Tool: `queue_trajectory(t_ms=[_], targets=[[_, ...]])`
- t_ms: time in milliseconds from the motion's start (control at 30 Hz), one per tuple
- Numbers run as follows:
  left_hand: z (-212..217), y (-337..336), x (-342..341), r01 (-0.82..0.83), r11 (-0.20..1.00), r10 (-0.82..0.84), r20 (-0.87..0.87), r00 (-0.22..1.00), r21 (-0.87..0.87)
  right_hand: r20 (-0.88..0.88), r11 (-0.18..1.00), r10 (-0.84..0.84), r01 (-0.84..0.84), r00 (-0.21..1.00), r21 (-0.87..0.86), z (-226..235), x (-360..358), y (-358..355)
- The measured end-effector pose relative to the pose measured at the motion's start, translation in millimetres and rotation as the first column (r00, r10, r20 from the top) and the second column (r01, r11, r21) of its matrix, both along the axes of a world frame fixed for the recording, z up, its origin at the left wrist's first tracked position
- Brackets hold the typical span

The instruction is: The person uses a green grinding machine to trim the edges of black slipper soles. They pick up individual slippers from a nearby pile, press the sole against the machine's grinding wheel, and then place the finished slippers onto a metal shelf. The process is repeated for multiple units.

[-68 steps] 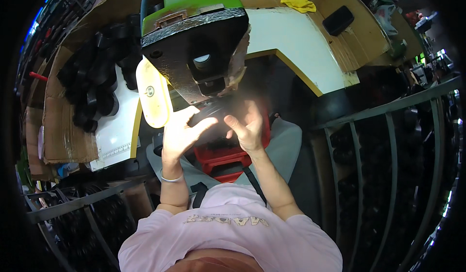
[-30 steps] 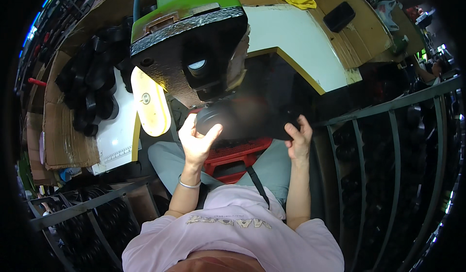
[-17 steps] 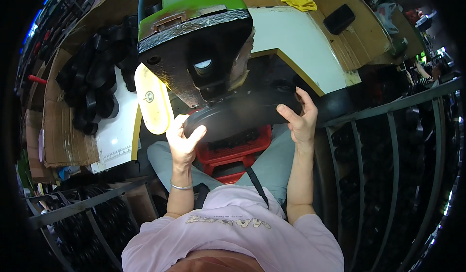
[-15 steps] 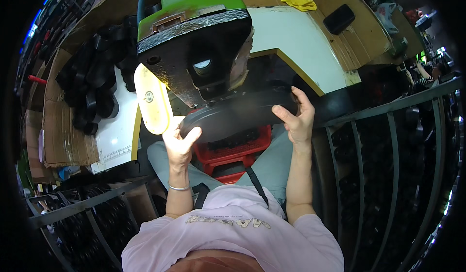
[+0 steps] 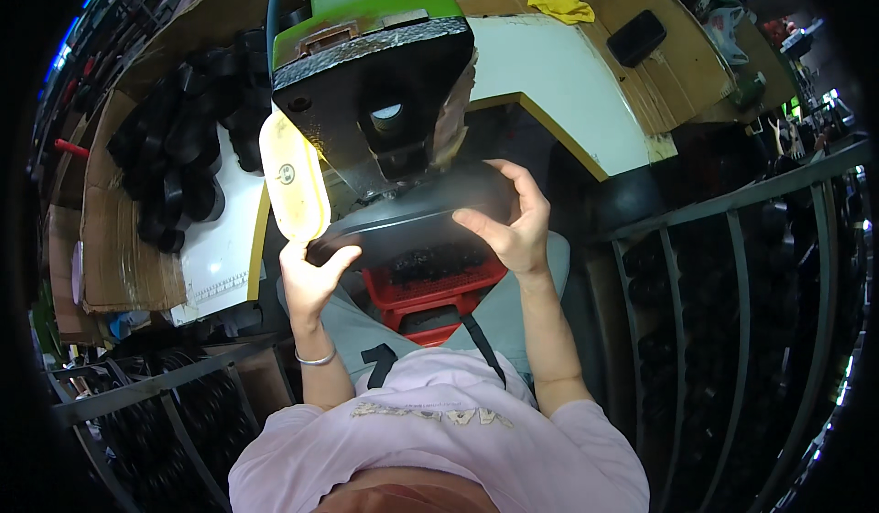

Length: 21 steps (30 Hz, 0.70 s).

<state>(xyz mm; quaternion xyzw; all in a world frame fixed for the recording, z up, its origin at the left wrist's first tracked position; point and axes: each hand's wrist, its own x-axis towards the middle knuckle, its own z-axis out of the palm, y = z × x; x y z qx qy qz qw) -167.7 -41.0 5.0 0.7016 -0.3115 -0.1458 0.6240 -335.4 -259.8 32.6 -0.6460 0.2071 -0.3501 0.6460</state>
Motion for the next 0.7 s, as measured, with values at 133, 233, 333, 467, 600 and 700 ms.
queue_trajectory(t_ms=[133,233,333,467,600,700], targets=[[29.4,-22.7,-9.0,-0.044,0.995,0.011,0.347,0.938,0.088,0.054,0.999,-0.028,0.031,0.998,-0.041,-1.3,1.7,0.3],[25.7,-39.6,-12.4,-0.073,0.996,0.037,0.508,0.861,0.051,0.075,0.997,-0.080,0.081,0.994,-0.013,-2.5,-4.1,-8.6],[29.7,-44.8,-9.2,0.014,0.999,-0.027,0.394,0.919,0.035,0.053,0.996,-0.086,0.085,0.995,0.023,-1.5,-5.8,-7.8],[39.2,-26.3,6.2,0.076,0.997,-0.075,0.193,0.978,0.004,0.117,1.000,-0.002,0.004,0.993,-0.017,-7.4,8.6,7.6],[14.5,-1.6,18.8,0.045,0.998,-0.053,0.170,0.984,0.054,0.090,1.000,0.002,0.000,0.996,-0.023,-11.0,17.3,24.8],[2.0,12.6,17.1,-0.011,0.999,0.008,0.075,0.997,0.051,0.089,0.995,0.004,0.005,0.996,-0.098,-22.8,25.4,31.1]])
